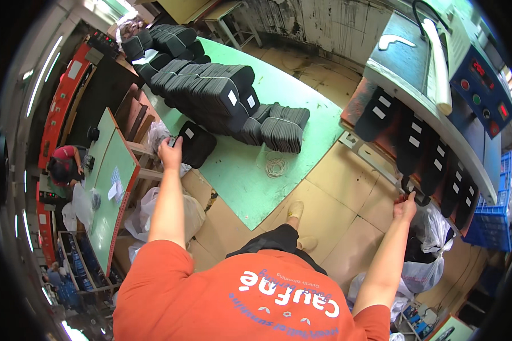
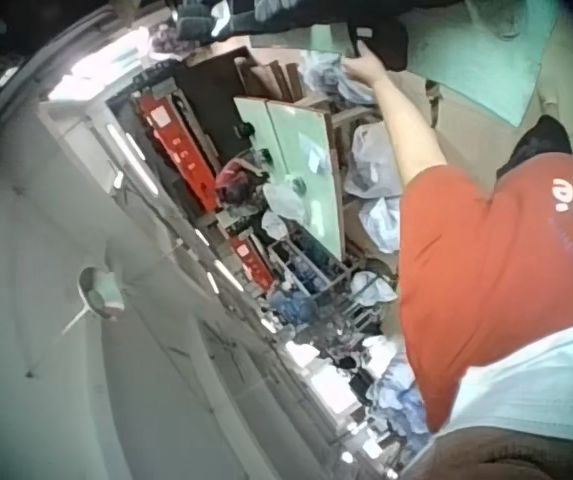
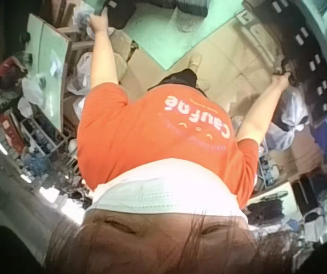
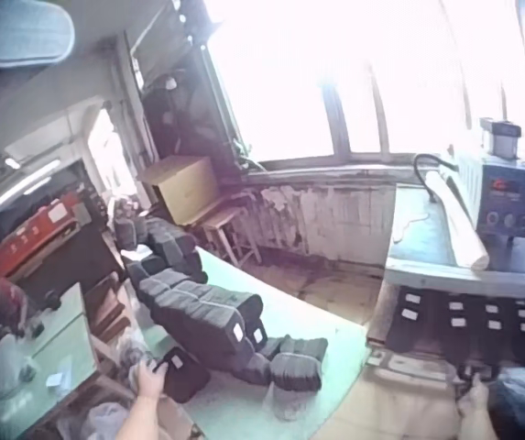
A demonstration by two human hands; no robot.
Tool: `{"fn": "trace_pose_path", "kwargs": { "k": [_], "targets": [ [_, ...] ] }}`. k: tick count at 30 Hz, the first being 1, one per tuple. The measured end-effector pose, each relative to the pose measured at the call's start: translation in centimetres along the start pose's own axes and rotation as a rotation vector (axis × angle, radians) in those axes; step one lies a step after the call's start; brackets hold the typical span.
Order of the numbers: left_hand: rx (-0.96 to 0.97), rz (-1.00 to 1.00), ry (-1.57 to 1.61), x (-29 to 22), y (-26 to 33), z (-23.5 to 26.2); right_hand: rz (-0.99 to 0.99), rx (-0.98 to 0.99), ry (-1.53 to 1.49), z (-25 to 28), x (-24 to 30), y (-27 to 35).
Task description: Sort and stack black shoe components with white labels at a factory workstation.
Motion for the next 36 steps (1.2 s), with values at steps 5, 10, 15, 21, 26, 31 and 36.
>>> {"fn": "trace_pose_path", "kwargs": {
  "k": [5,10,15,21,26,31,36],
  "targets": [
    [0.173,0.149,0.256,4.1,-4.7,-2.8,-0.034,-0.008,0.076,-4.1,3.3,-6.1],
    [-0.102,-0.214,0.371,-10.5,-3.7,4.4,-0.059,-0.157,0.023,-7.1,4.6,-9.7],
    [0.071,-0.537,0.232,-22.7,-1.5,5.1,-0.009,-0.151,0.063,-8.7,5.7,-10.6],
    [-0.057,-0.344,0.153,-24.4,-0.1,0.2,0.011,-0.185,0.113,-11.3,6.5,-9.4],
    [-0.099,-0.319,0.368,-22.8,0.4,2.1,0.078,-0.148,0.116,-11.0,5.8,-9.7],
    [0.010,-0.357,0.517,-23.6,2.9,9.0,0.042,-0.005,0.187,-9.4,5.9,-10.2],
    [0.507,-0.573,0.673,-26.3,8.4,12.5,-0.196,0.103,0.315,-13.1,2.0,-3.5]
  ]
}}
Point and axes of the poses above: each hand's wrist, its own y-axis away from the middle knuckle, its own z-axis out of the back of the hand, x = y × z, the point moved 4 cm from there along -y, towards the middle knuckle, and after that the axes turned 1 degree about -y, right-handed, at the moved point
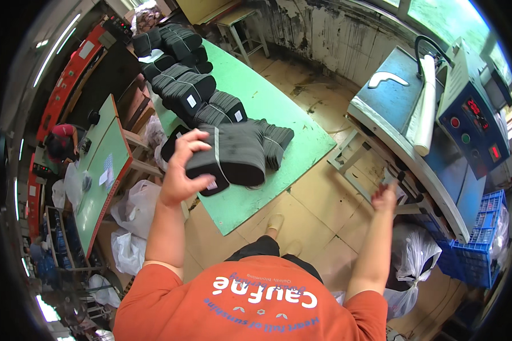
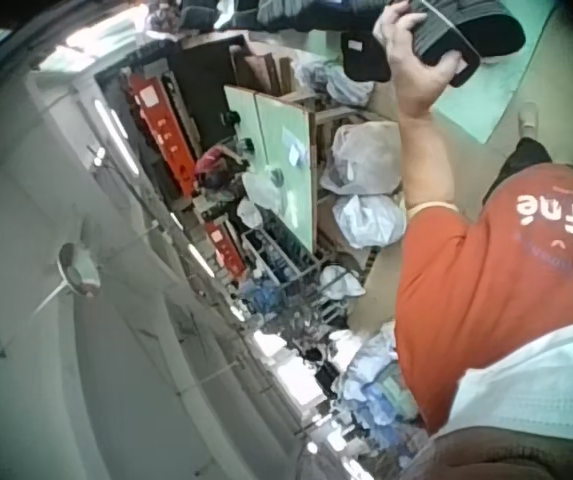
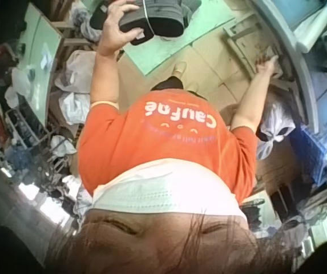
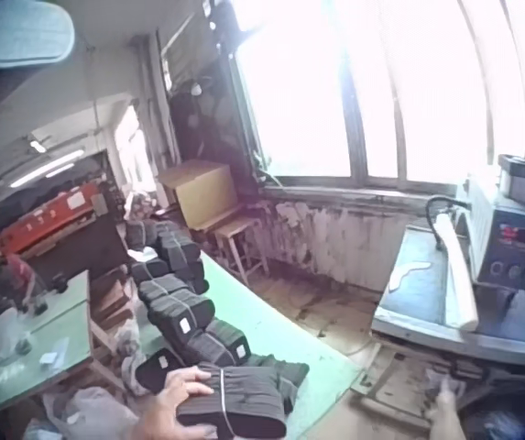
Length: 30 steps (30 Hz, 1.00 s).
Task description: Sort and stack black shoe components with white labels at a factory workstation.
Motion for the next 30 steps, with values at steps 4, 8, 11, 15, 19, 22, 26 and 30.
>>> {"fn": "trace_pose_path", "kwargs": {
  "k": [4,8,11,15,19,22,26,30],
  "targets": [
    [0.418,-0.159,0.079,-3.8,1.4,-6.1,0.885,0.986,0.785,-11.7,-2.7,19.8],
    [0.554,-0.202,0.091,-5.2,2.5,-10.4,0.490,1.662,0.799,-13.8,-8.9,27.4],
    [0.405,-0.176,0.047,-6.5,3.1,-10.8,0.531,1.567,0.795,-12.5,-9.3,27.8],
    [-0.008,-0.185,-0.255,-7.8,6.9,-11.0,0.055,1.080,0.251,-9.2,-9.8,25.1],
    [0.125,-0.082,-0.321,-7.2,9.5,-14.6,0.189,0.969,0.256,-7.8,-10.9,25.6],
    [0.258,-0.263,-0.307,-7.3,10.4,-15.8,0.160,0.890,0.164,-7.0,-11.7,24.3],
    [0.679,-0.372,0.132,-5.5,13.1,-16.0,-0.191,0.859,-0.066,-6.8,-13.9,22.9],
    [0.994,-0.147,0.114,-2.4,15.3,-12.1,-0.361,0.825,-0.108,-8.9,-18.2,25.4]
  ]
}}
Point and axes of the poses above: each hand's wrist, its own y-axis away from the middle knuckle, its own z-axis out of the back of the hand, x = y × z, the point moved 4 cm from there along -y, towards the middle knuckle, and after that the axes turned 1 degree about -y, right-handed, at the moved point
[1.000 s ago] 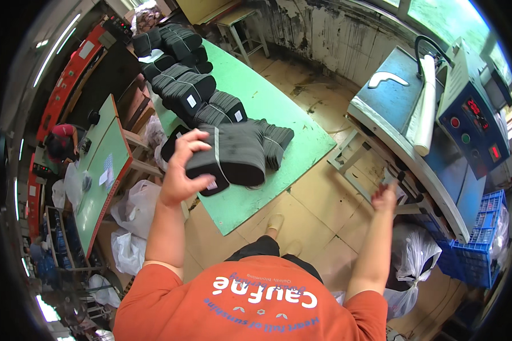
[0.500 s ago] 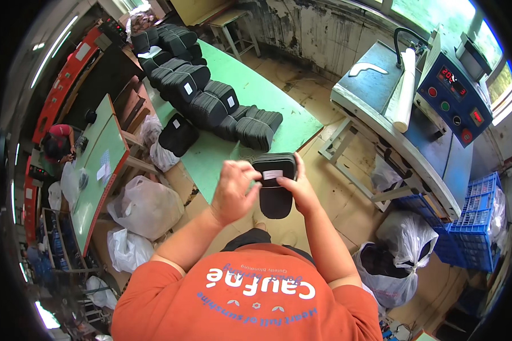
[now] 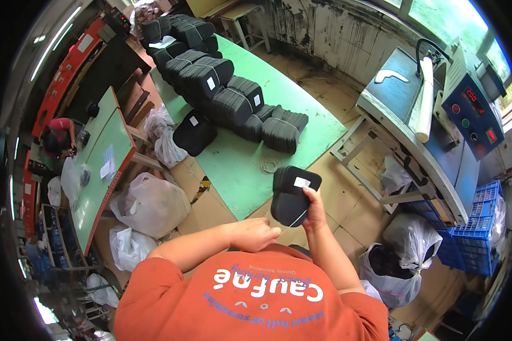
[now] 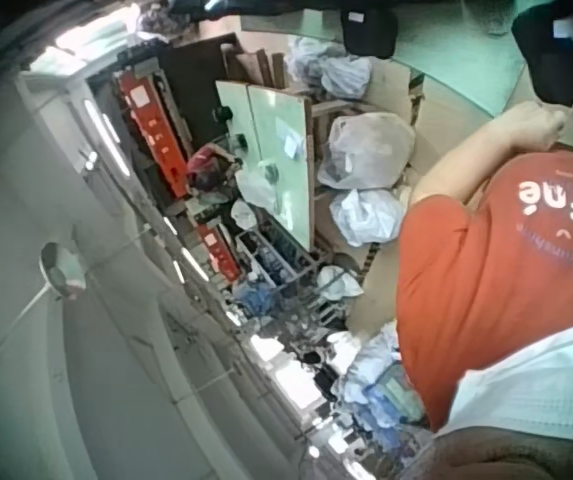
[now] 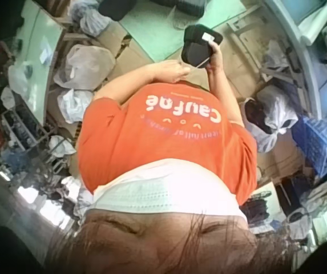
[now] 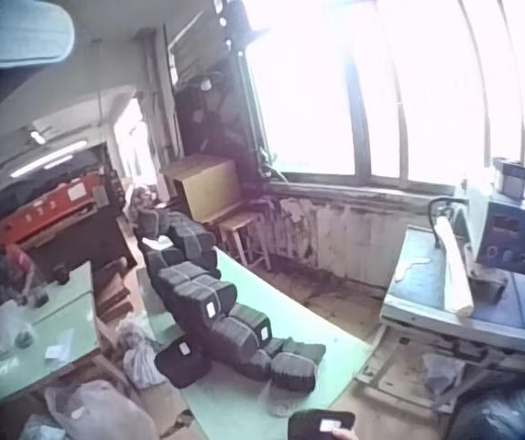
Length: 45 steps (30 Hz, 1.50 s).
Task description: Sort and stack black shoe components with white labels at a factory workstation.
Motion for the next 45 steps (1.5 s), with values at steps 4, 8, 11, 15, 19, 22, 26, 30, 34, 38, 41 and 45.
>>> {"fn": "trace_pose_path", "kwargs": {
  "k": [4,8,11,15,19,22,26,30,34,38,41,45],
  "targets": [
    [0.109,0.029,-0.069,1.0,5.0,2.8,-0.132,0.051,-0.122,-4.7,-4.7,-1.8],
    [0.151,0.103,-0.101,4.1,8.9,4.3,-0.192,0.055,-0.179,-9.2,-6.9,-4.4],
    [-0.039,0.470,-0.226,10.7,11.6,6.2,-0.115,0.095,-0.161,-8.7,-8.2,-6.9],
    [-0.428,0.771,-0.106,21.3,17.8,5.9,0.001,0.262,-0.143,-13.2,-7.8,-7.4],
    [-1.361,0.580,0.181,26.5,21.0,16.2,-0.081,-0.049,-0.030,-9.9,-12.5,-11.6],
    [-1.202,0.741,0.270,35.2,21.5,20.1,0.037,-0.160,0.160,-11.6,-16.1,-15.1],
    [-0.823,0.761,0.875,39.0,18.2,17.5,0.045,-0.228,0.161,-13.2,-17.0,-16.4],
    [-0.453,0.678,1.145,32.9,14.1,14.0,0.168,-0.251,0.150,-11.0,-15.3,-15.4],
    [-0.621,0.711,0.867,31.8,16.7,13.3,0.100,-0.234,0.311,-10.6,-14.3,-14.0],
    [-1.072,0.608,0.472,25.9,17.5,15.5,0.054,-0.349,0.561,-10.0,-11.5,-10.8],
    [-0.987,0.444,0.779,16.3,13.0,17.1,0.292,-0.290,0.489,-5.1,-7.6,-9.0],
    [-0.534,0.407,0.897,12.4,4.8,13.0,0.210,-0.555,-0.206,7.5,3.5,-7.4]
  ]
}}
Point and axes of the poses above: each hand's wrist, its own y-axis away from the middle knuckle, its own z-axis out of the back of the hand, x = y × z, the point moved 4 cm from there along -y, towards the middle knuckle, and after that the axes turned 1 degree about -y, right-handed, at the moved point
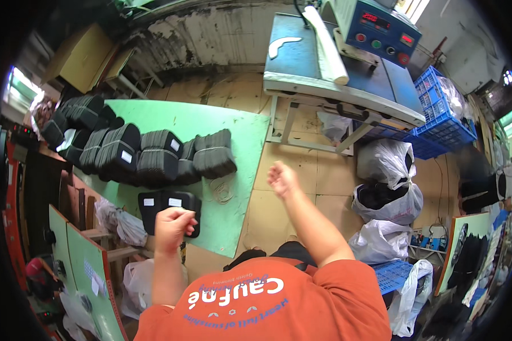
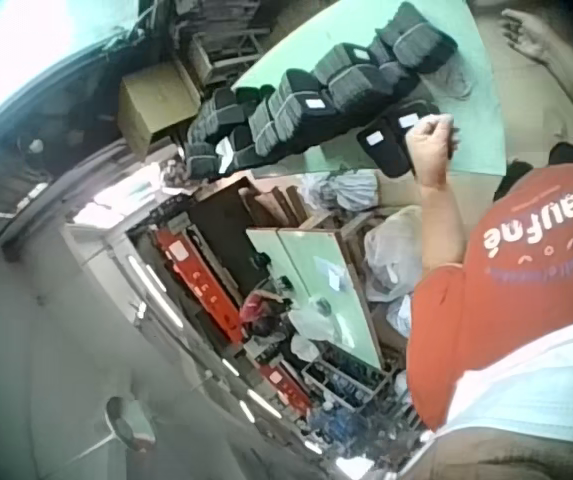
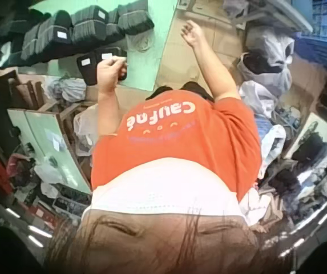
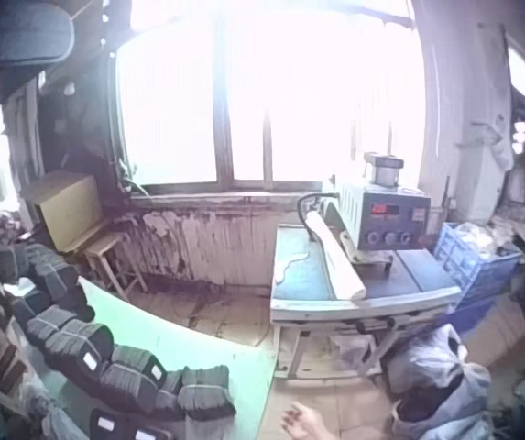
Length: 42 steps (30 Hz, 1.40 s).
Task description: Sort and stack black shoe components with white labels at a factory workstation.
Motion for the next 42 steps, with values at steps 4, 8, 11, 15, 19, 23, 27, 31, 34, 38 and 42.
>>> {"fn": "trace_pose_path", "kwargs": {
  "k": [4,8,11,15,19,23,27,31,34,38,42],
  "targets": [
    [0.217,0.153,0.434,3.9,-4.3,-7.9,0.246,-0.255,-0.419,11.2,16.0,-6.3],
    [0.287,0.223,0.620,5.2,-3.5,-13.0,0.417,-0.194,-0.476,12.8,26.3,-6.4],
    [0.262,0.246,0.556,5.6,-2.7,-15.3,0.414,-0.028,-0.592,11.2,29.1,-6.8],
    [0.407,0.175,0.695,5.2,-2.3,-17.7,0.385,0.150,-0.535,10.0,28.5,-6.4],
    [0.386,0.104,0.469,3.9,-3.7,-20.3,0.433,0.188,-0.491,11.7,26.8,-5.6],
    [0.581,-0.128,0.056,0.9,-5.4,-24.4,0.428,0.158,-0.497,13.6,21.8,-2.4],
    [0.650,-0.320,-0.362,-3.7,-8.8,-28.9,0.432,0.224,-0.512,16.4,16.7,2.7],
    [0.606,-0.445,-0.491,-5.0,-13.9,-33.5,0.314,0.067,-0.637,17.1,13.0,9.3],
    [0.662,-0.505,-0.732,-4.7,-17.2,-37.5,0.357,-0.017,-0.737,17.7,12.2,11.6],
    [0.634,-0.815,-1.010,-4.6,-19.9,-42.8,0.237,0.116,-0.797,17.5,10.7,14.8],
    [0.376,-0.907,-1.111,-4.4,-21.0,-46.5,0.227,-0.070,-0.893,19.3,7.2,17.6]
  ]
}}
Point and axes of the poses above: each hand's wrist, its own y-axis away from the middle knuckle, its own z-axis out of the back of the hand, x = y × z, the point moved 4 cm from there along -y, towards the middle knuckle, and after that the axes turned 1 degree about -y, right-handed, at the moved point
